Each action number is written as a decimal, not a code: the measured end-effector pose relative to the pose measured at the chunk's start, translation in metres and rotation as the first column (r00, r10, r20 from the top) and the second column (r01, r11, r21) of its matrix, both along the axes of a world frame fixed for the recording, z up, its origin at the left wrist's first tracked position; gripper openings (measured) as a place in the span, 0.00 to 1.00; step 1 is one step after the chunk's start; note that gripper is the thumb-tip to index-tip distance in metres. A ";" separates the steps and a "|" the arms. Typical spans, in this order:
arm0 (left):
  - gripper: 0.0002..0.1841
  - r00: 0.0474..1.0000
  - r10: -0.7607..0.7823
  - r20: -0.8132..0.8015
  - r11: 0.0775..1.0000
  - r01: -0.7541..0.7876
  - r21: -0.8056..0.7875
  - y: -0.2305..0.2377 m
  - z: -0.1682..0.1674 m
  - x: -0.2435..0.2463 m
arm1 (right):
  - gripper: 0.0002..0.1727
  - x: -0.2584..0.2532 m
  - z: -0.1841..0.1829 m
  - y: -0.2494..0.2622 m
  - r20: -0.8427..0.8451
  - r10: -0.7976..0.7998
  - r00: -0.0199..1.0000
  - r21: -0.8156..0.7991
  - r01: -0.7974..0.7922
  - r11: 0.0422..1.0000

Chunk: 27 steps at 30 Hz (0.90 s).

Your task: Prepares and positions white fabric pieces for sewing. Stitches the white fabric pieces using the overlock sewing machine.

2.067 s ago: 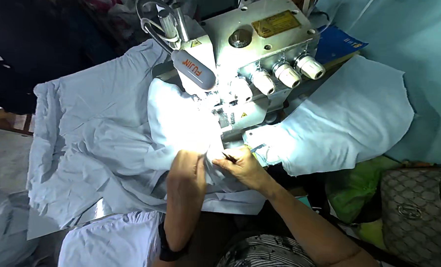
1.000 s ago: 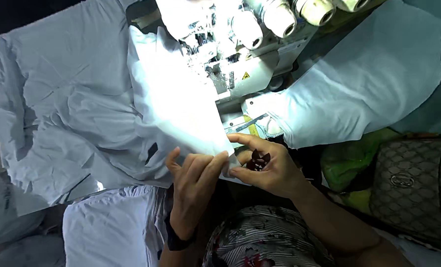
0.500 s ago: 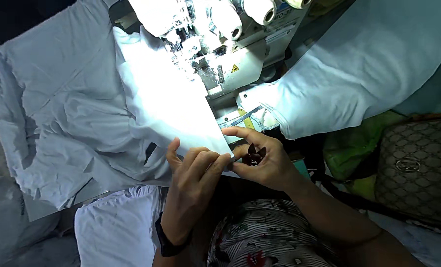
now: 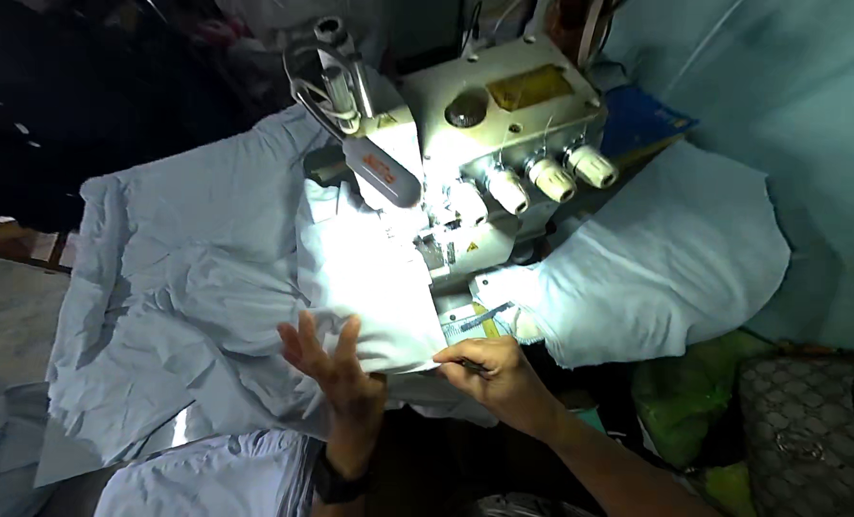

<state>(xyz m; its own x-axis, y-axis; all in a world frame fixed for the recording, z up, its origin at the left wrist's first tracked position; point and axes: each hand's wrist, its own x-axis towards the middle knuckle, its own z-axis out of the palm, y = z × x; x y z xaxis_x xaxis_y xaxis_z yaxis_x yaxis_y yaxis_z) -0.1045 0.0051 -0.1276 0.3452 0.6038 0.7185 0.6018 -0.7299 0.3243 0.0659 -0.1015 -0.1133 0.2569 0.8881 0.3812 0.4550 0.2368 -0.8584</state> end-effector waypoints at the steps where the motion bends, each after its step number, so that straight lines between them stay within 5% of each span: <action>1: 0.15 0.993 -0.092 -0.069 0.996 0.093 0.013 0.007 0.015 -0.004 | 0.09 0.001 -0.001 0.008 -0.005 -0.018 1.000 0.015 0.018 1.000; 6: 0.18 0.838 -0.425 -0.341 0.905 0.396 -0.155 0.053 0.069 0.008 | 0.08 0.004 0.009 0.046 -0.130 -0.070 0.989 0.098 0.083 0.992; 12: 0.24 0.820 -0.509 -0.261 0.846 0.422 -0.326 0.102 0.080 0.020 | 0.06 0.008 0.010 0.078 0.062 -0.312 0.948 0.154 0.300 0.942; 16: 0.21 0.864 -0.460 -0.205 0.873 0.398 -0.283 0.115 0.084 0.028 | 0.09 -0.003 -0.010 0.065 0.022 -0.253 0.967 0.252 0.239 0.938; 20: 0.19 0.948 -0.272 -0.165 0.916 0.202 -0.347 0.146 0.092 0.056 | 0.10 -0.014 -0.063 0.041 0.079 -0.149 0.986 0.203 0.130 0.971; 23: 0.21 0.983 -0.139 -0.122 0.912 0.079 -0.402 0.159 0.090 0.061 | 0.12 -0.008 -0.053 0.036 -0.075 -0.004 0.997 0.129 0.013 0.992; 25: 0.23 0.993 -0.077 -0.085 0.891 0.030 -0.452 0.149 0.089 0.058 | 0.20 0.006 -0.035 0.037 -0.183 0.066 0.981 0.096 -0.050 0.994; 27: 0.24 0.994 -0.085 -0.066 0.902 0.049 -0.428 0.122 0.081 0.040 | 0.40 0.020 -0.016 0.041 -0.053 0.041 0.998 0.076 -0.037 0.996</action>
<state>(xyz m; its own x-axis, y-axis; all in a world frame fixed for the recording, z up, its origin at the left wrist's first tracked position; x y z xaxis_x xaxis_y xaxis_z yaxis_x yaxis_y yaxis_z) -0.0641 0.1273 -0.0464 0.4414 0.8191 0.3664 0.5939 -0.5728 0.5649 0.0861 -0.0607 -0.1293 0.2451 0.8672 0.4335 0.3968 0.3182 -0.8610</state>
